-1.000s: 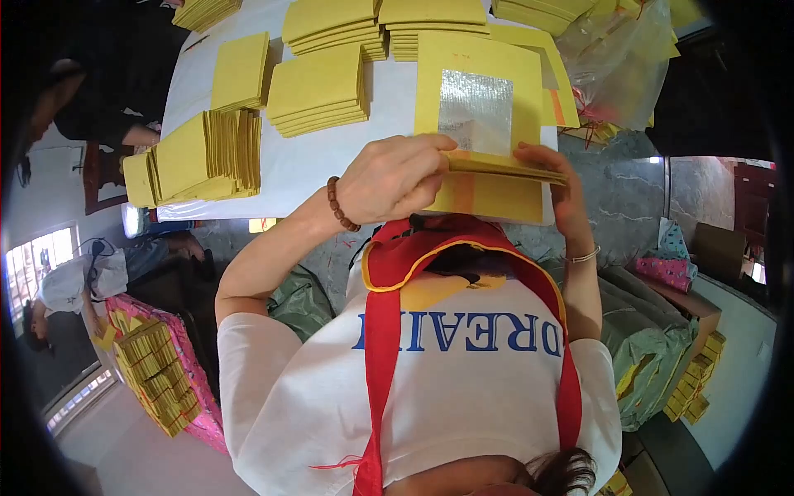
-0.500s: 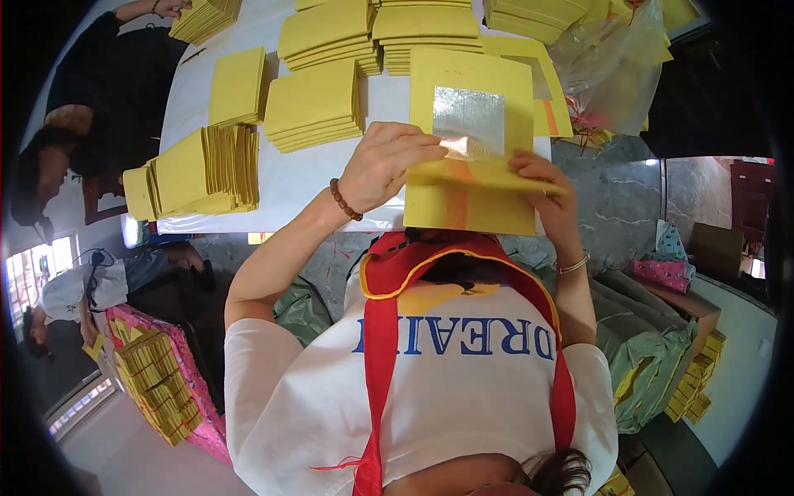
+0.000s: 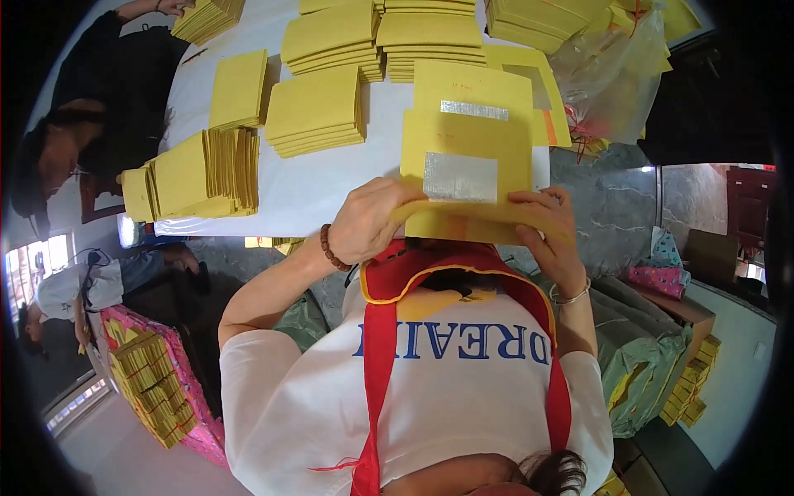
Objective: Folding and stacking yellow sheets of joss paper with silver foil centers.
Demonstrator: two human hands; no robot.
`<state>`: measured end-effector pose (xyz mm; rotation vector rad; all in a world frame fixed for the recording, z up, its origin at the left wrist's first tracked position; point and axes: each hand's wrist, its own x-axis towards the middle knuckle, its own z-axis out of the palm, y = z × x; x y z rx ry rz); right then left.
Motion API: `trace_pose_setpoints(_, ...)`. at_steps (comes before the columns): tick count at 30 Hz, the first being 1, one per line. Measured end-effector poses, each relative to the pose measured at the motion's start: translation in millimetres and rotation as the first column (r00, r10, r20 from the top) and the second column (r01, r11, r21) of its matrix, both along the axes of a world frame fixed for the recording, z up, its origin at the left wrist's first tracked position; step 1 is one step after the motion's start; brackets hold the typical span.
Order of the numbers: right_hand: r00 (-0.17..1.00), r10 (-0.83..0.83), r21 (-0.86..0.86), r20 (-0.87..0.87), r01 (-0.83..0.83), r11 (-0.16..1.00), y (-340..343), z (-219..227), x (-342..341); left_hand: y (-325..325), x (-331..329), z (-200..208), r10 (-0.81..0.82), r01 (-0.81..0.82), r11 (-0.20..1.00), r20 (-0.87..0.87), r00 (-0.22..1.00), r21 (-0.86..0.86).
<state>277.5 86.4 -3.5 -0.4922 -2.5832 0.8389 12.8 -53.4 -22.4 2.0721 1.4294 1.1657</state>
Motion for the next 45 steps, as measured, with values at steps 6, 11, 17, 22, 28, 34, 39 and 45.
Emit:
trace_pose_setpoints(6, 0.983, -0.18, -0.321, 0.045, 0.185, 0.929, 1, -10, -9, 14, 9, 7, 0.347, -0.212, 0.874, 0.256, 0.902, -0.438)
trace_pose_setpoints(11, 0.871, -0.48, -0.792, -0.106, 0.218, 0.571, -11, 3, -36, 34, -3, -10, 0.372, -0.205, 0.827, 0.235, 0.898, -0.523)
trace_pose_setpoints(17, 0.921, -0.385, -0.729, 0.063, 0.306, 0.612, 7, -13, -27, 39, -7, -29, 0.411, -0.06, 0.805, 0.481, 0.775, -0.59)
trace_pose_setpoints(22, 0.883, -0.468, -0.743, 0.032, 0.334, 0.58, 6, -18, -33, 41, -1, -15, 0.483, -0.001, 0.745, 0.539, 0.69, -0.667)
trace_pose_setpoints(28, 0.865, -0.491, -0.724, 0.101, 0.403, 0.56, 7, -19, -36, 48, -5, 0, 0.517, 0.083, 0.687, 0.566, 0.642, -0.722)
trace_pose_setpoints(34, 0.841, -0.524, -0.662, 0.131, 0.468, 0.585, 4, -15, -41, 47, -1, -3, 0.545, 0.018, 0.707, 0.56, 0.625, -0.707)
trace_pose_setpoints(39, 0.822, -0.551, -0.67, 0.14, 0.488, 0.559, 2, -19, -41, 47, 3, -3, 0.563, -0.027, 0.727, 0.574, 0.595, -0.686)
trace_pose_setpoints(45, 0.839, -0.541, -0.631, 0.066, 0.455, 0.629, 3, -24, -42, 45, -12, -3, 0.528, -0.181, 0.78, 0.474, 0.705, -0.599)
